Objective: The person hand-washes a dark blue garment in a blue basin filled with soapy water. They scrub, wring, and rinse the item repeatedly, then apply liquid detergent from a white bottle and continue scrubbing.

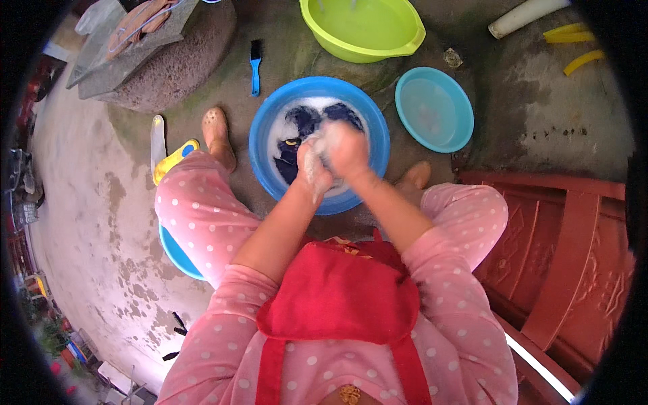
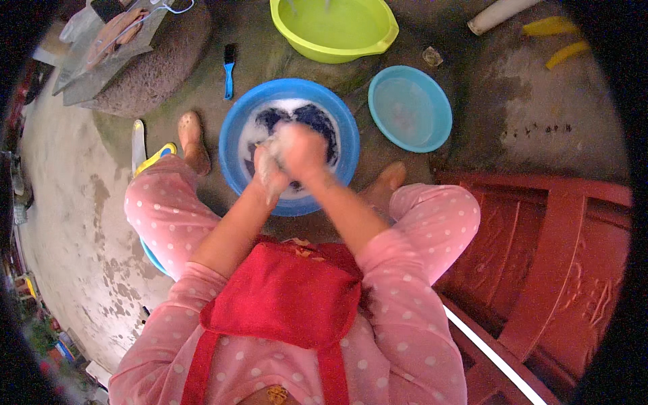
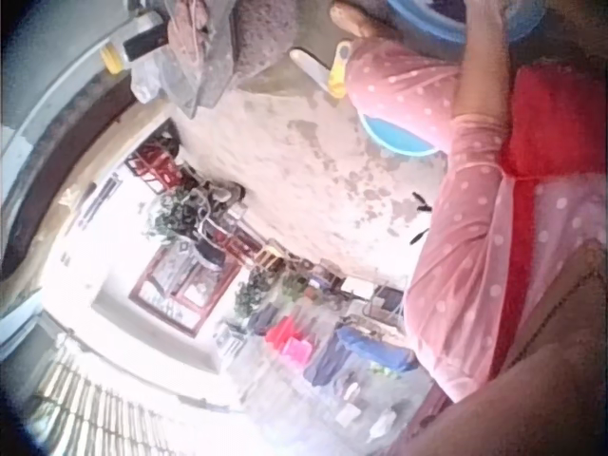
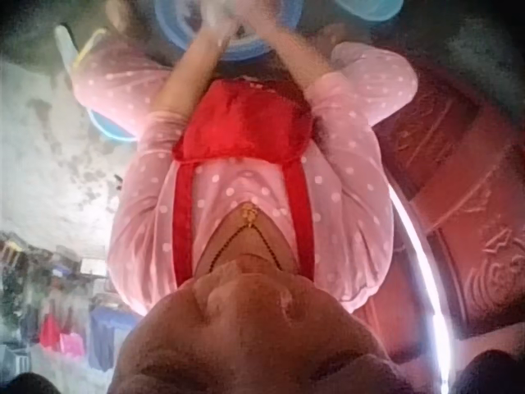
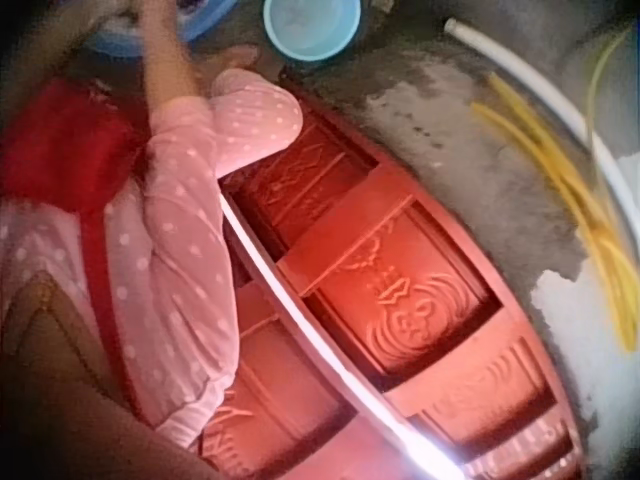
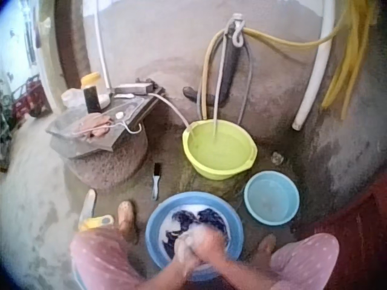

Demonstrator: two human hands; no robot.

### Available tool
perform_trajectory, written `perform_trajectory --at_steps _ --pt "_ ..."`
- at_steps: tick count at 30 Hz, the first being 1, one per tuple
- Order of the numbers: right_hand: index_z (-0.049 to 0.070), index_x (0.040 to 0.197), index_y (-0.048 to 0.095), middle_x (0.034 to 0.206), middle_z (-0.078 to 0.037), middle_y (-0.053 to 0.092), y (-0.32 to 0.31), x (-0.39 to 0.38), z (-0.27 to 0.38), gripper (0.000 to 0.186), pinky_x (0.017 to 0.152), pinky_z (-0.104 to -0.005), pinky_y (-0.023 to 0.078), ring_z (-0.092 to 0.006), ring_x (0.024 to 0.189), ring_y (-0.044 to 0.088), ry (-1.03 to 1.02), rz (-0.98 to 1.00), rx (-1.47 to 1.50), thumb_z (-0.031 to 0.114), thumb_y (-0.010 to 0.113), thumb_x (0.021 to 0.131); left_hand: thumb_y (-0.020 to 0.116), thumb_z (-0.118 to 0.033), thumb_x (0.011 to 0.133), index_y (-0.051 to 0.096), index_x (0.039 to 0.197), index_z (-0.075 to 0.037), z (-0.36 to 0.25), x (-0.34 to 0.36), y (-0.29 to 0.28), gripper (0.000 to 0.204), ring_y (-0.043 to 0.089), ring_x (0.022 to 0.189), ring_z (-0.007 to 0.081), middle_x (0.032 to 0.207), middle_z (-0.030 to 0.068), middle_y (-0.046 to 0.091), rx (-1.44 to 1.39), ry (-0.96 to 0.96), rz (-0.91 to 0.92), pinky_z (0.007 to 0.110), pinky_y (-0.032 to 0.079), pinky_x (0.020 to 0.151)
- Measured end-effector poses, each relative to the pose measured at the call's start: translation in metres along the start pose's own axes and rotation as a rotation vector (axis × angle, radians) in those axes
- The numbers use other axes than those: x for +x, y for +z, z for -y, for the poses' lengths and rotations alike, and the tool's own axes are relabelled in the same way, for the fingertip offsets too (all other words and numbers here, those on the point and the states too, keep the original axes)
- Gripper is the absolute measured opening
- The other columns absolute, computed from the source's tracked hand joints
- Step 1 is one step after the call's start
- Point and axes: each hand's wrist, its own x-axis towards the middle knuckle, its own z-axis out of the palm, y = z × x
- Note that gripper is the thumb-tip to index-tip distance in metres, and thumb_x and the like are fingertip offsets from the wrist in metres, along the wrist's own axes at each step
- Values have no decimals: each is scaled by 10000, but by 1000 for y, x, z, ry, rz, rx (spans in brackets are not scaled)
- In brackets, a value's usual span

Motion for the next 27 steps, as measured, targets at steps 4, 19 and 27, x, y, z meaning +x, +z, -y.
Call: perform_trajectory --at_steps 4,19,27 --pt "119 850 598 782 -152 617 1 8 -14 160 610 -451 480 -325 702 616 126 99 -173 252 575 763 432 -191 797 587 940 -74 -3 9 -6 241 593 871 263 949 110 614 -52 -71 150 393 472 817" --pt "106 810 597 753 -185 625 14 -25 -28 231 641 -452 490 -365 733 619 16 42 13 336 572 812 527 -182 740 580 886 -127 0 22 -32 164 556 918 239 931 74 599 293 121 286 392 445 818" --pt "53 737 537 659 -32 519 -56 74 -17 328 542 -325 429 -122 575 473 820 -71 947 351 590 862 441 -192 805 407 1274 -29 -31 2 14 498 497 1084 271 1222 117 505 375 -35 319 383 451 825"
